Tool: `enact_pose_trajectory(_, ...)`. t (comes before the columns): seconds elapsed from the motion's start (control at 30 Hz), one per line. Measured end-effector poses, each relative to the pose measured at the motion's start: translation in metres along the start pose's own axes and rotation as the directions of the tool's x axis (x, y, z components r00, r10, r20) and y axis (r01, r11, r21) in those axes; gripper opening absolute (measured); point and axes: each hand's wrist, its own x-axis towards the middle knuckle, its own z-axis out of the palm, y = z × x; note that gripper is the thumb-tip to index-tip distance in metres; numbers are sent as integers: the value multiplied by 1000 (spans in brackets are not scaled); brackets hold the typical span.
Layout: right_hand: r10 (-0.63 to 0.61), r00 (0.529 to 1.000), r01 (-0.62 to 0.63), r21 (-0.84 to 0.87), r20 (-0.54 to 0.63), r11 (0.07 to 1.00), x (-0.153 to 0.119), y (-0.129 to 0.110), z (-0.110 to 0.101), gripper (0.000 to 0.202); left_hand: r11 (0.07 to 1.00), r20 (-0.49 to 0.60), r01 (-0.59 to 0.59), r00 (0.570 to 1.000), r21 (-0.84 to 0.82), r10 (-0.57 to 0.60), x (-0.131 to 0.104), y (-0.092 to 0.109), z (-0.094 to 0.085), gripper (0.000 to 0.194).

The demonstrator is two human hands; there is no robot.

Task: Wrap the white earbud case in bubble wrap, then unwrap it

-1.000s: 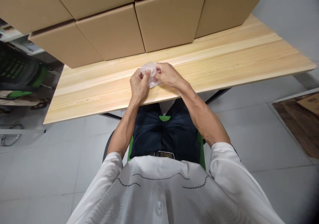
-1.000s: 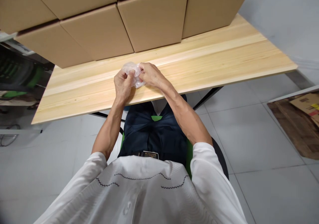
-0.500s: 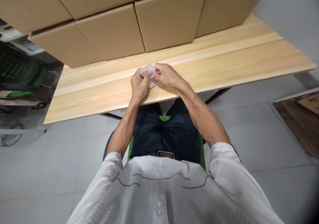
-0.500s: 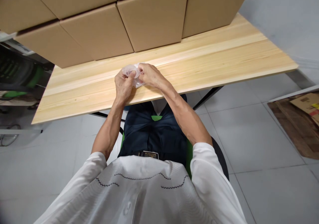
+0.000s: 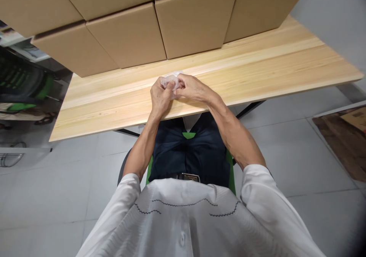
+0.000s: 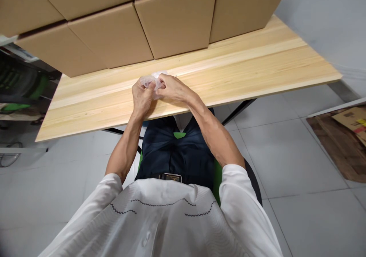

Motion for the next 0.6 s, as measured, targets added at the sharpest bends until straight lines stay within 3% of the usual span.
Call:
enact_pose_trajectory(0.1, -6, 999, 5, 46, 33, 999, -3, -2, 0, 25, 1000, -22, 2, 1000, 18, -2, 0, 1, 0, 42)
enact_pose_trajectory(0.3, 9, 1000, -7, 112, -22, 994, -6, -5, 4, 23, 998, -40, 26, 999, 60, -24, 2, 2, 1, 43)
enact_pose_trajectory(0.6, 28, 999, -24, 132, -22, 991, -3, -5, 0, 35, 996, 93, 62, 994, -66, -56, -3, 9, -6, 22)
